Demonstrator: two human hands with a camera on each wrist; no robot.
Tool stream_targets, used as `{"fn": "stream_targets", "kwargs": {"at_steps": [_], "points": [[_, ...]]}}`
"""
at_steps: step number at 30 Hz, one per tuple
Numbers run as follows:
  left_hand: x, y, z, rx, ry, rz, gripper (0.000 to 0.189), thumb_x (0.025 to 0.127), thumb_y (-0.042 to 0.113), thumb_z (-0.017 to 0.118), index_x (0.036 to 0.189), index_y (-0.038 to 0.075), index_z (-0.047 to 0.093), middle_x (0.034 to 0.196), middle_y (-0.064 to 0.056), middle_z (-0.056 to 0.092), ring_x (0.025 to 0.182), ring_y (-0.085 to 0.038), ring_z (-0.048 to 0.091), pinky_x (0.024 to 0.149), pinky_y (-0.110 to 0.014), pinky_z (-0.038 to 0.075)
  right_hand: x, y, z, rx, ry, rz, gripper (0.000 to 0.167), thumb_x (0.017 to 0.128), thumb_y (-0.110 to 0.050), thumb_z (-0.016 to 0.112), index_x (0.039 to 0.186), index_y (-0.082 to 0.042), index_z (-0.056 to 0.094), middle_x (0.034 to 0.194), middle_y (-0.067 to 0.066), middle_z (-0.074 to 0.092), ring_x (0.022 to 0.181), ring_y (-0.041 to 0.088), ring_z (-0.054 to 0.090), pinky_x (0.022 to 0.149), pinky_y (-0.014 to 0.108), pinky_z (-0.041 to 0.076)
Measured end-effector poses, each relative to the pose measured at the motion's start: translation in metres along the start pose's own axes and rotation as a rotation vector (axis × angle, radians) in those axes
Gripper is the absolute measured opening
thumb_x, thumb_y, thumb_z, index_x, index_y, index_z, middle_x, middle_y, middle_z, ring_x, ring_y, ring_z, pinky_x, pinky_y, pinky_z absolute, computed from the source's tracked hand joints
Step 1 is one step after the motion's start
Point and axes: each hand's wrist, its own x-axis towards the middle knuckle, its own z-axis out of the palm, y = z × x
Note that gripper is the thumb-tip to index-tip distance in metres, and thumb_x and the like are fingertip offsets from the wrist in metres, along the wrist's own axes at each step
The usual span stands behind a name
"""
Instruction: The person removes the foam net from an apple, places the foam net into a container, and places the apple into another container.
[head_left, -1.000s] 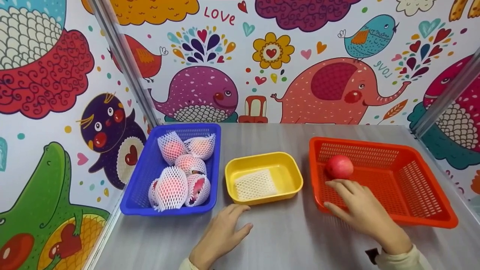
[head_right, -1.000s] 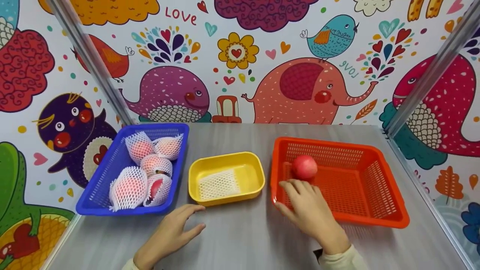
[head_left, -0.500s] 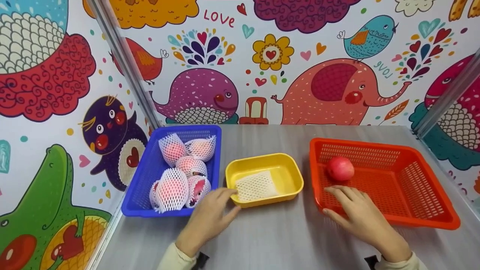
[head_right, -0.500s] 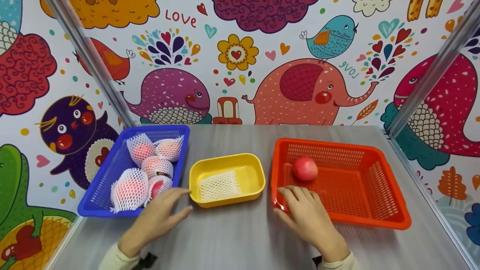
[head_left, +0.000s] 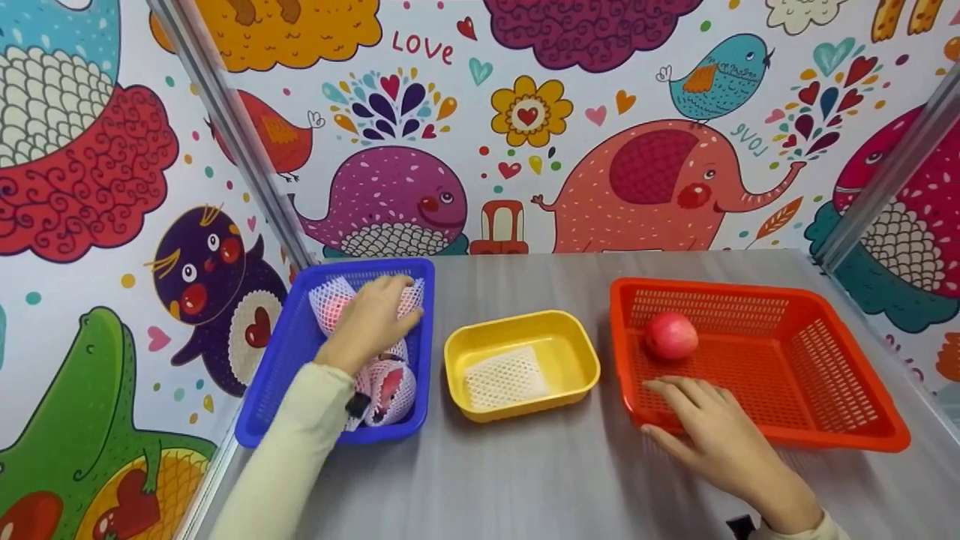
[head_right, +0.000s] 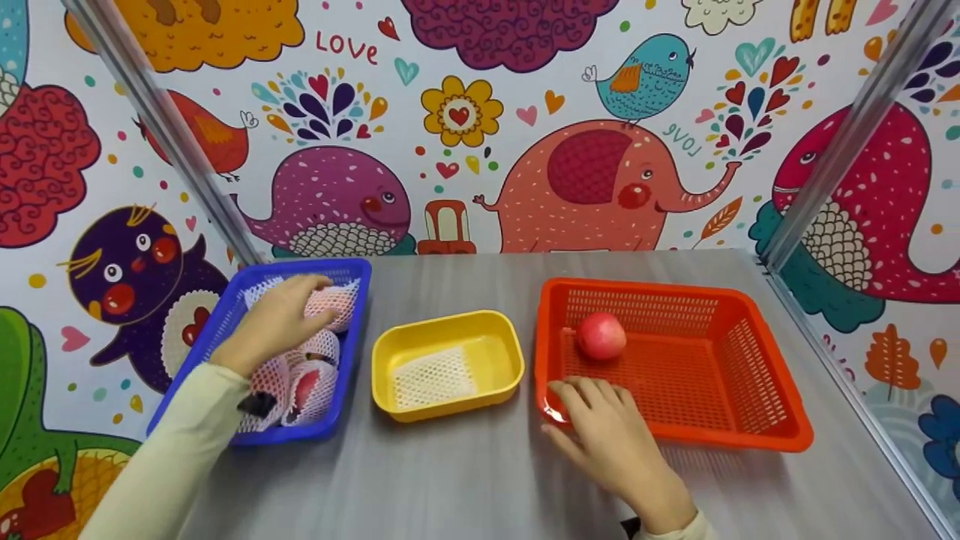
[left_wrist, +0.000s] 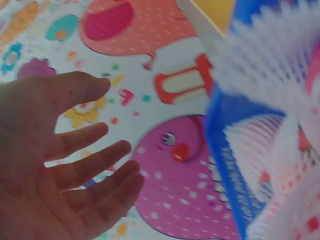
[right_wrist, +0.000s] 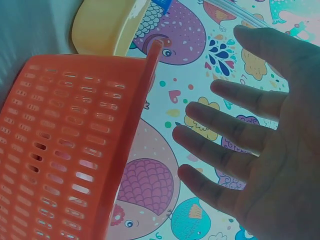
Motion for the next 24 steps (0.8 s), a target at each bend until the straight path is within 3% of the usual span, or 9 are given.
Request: {"fn": "stream_targets", "kwargs": {"at_steps": [4, 8, 12, 16, 21, 24], "points": [[0.029, -0.026, 0.01, 0.017, -0.049, -0.064, 0.051, 0.091, 0.027, 0.069, 0.133, 0.001, 0.057, 0.131, -0.021, 0.057, 0.122, -0.04, 0.053, 0.102, -0.054, 0.042, -0.001, -0.002, -0.001, -0.006, -0.038, 0.027, 0.052, 0.086, -0.044, 0.077, 0.13, -0.02, 0.063, 0.125, 0.002, 0.061, 0.114, 0.025, 0.056, 0.094, 0.055, 0.045], [0.05, -0.045, 0.022, 0.049, -0.146, -0.136, 0.067, 0.09, 0.029, 0.072, 0.142, -0.004, 0.046, 0.14, -0.028, 0.048, 0.131, -0.046, 0.043, 0.108, -0.058, 0.035, -0.003, -0.004, -0.004, -0.008, -0.076, 0.064, 0.053, 0.086, -0.047, 0.076, 0.131, -0.022, 0.062, 0.126, 0.002, 0.061, 0.114, 0.025, 0.056, 0.094, 0.055, 0.046], [0.067, -0.058, 0.033, 0.093, -0.243, -0.162, 0.082, 0.088, 0.032, 0.075, 0.147, -0.01, 0.036, 0.146, -0.034, 0.039, 0.135, -0.051, 0.035, 0.11, -0.06, 0.029, -0.006, -0.008, -0.006, -0.007, -0.091, 0.093, 0.057, 0.088, -0.063, 0.065, 0.129, -0.024, 0.064, 0.127, 0.0, 0.061, 0.114, 0.023, 0.056, 0.096, 0.054, 0.045], [0.077, -0.065, 0.041, 0.125, -0.339, -0.21, 0.091, 0.082, 0.032, 0.08, 0.147, -0.011, 0.032, 0.145, -0.037, 0.038, 0.134, -0.053, 0.035, 0.105, -0.066, 0.033, -0.008, -0.011, -0.007, 0.001, -0.1, 0.111, 0.062, 0.088, -0.073, 0.052, 0.126, -0.026, 0.066, 0.127, -0.003, 0.06, 0.115, 0.021, 0.055, 0.096, 0.054, 0.045], [0.079, -0.073, 0.057, 0.175, -0.412, -0.267, 0.091, 0.078, 0.027, 0.081, 0.146, -0.009, 0.033, 0.141, -0.038, 0.041, 0.13, -0.054, 0.04, 0.098, -0.072, 0.035, -0.011, -0.011, -0.003, -0.004, -0.078, 0.101, 0.05, 0.087, -0.058, 0.069, 0.124, -0.024, 0.068, 0.126, -0.004, 0.061, 0.114, 0.02, 0.056, 0.095, 0.052, 0.046], [0.08, -0.08, 0.067, 0.197, -0.419, -0.286, 0.092, 0.076, 0.025, 0.083, 0.146, -0.008, 0.033, 0.139, -0.039, 0.042, 0.128, -0.054, 0.042, 0.096, -0.074, 0.034, -0.014, -0.011, 0.0, 0.002, -0.093, 0.116, 0.054, 0.088, -0.064, 0.064, 0.124, -0.024, 0.068, 0.125, -0.005, 0.061, 0.113, 0.019, 0.056, 0.095, 0.052, 0.046]]}}
